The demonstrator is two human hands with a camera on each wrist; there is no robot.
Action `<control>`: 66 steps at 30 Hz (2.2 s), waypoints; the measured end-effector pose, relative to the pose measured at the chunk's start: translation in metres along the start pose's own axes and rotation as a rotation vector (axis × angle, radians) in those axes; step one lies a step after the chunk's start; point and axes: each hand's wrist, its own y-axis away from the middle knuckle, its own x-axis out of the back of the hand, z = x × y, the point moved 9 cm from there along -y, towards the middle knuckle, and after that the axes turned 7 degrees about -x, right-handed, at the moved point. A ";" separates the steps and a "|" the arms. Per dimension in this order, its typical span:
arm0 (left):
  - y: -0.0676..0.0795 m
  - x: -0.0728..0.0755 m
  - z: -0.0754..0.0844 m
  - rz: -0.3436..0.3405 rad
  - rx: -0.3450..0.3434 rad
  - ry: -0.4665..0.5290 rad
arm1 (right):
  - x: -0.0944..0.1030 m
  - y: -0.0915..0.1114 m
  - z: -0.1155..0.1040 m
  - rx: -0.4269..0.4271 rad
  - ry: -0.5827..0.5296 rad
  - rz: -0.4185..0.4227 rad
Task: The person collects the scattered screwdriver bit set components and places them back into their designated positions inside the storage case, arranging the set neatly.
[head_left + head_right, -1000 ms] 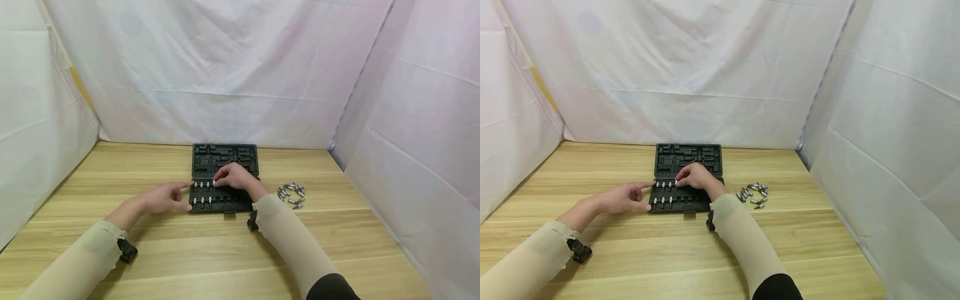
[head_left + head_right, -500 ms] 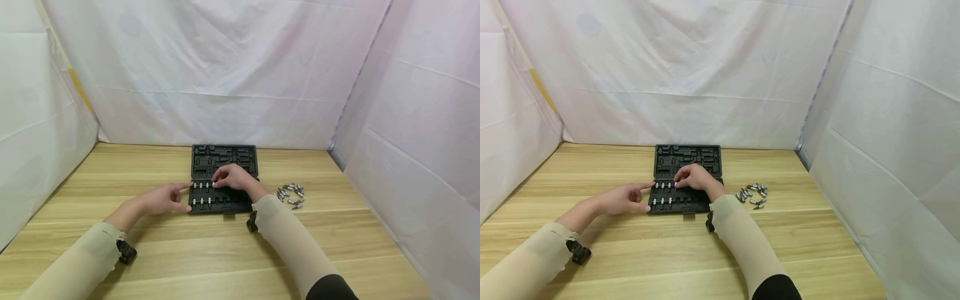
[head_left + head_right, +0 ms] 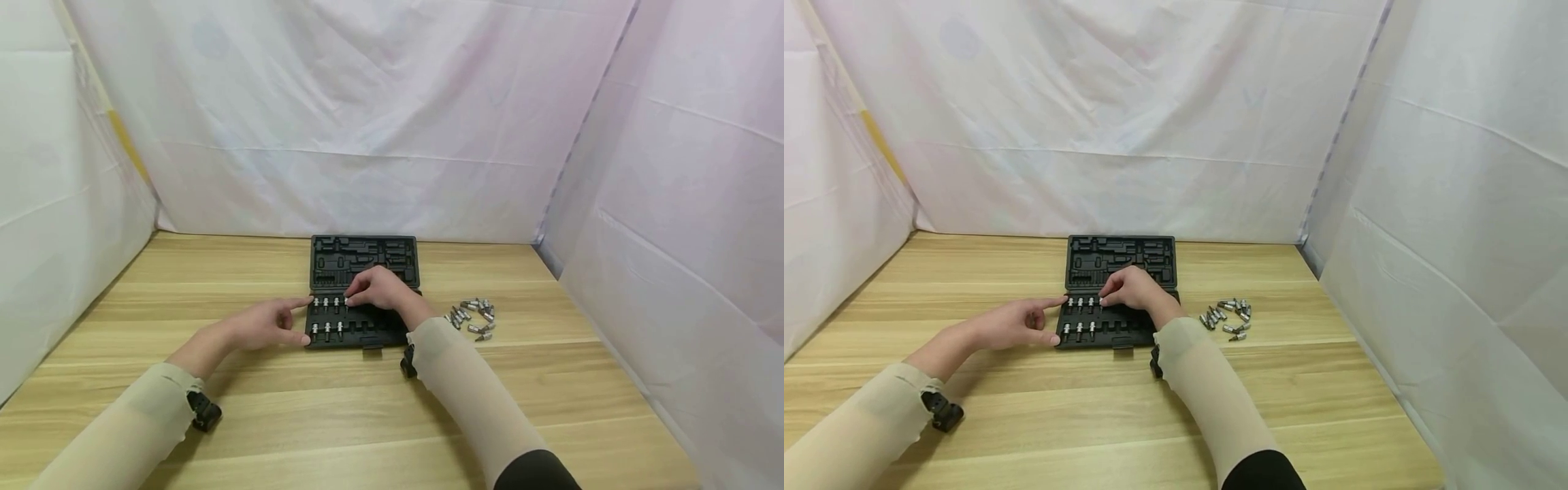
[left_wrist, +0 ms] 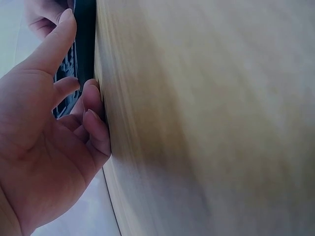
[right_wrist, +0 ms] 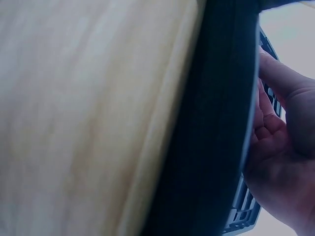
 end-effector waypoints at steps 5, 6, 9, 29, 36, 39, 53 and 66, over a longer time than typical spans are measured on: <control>0.000 0.000 -0.001 0.001 0.005 -0.010 | -0.001 0.000 -0.001 0.002 0.003 0.001; 0.000 0.000 0.000 0.000 0.001 -0.010 | -0.001 0.000 -0.001 0.000 0.006 0.002; 0.001 -0.001 0.000 0.000 0.000 -0.010 | -0.003 0.000 0.000 -0.007 0.023 0.000; 0.000 0.001 -0.004 -0.010 0.020 -0.014 | 0.000 0.000 -0.007 -0.011 0.097 -0.048; -0.002 0.004 -0.006 -0.009 0.031 -0.025 | 0.001 -0.004 -0.008 0.010 0.131 -0.071; -0.002 0.003 -0.005 -0.010 0.027 -0.023 | 0.002 -0.005 -0.006 0.016 0.143 -0.078; -0.005 -0.002 0.000 -0.007 0.001 -0.024 | 0.001 -0.002 0.002 0.047 0.044 -0.092; -0.004 -0.006 0.001 -0.011 -0.002 -0.005 | 0.014 -0.001 0.001 0.084 0.022 0.005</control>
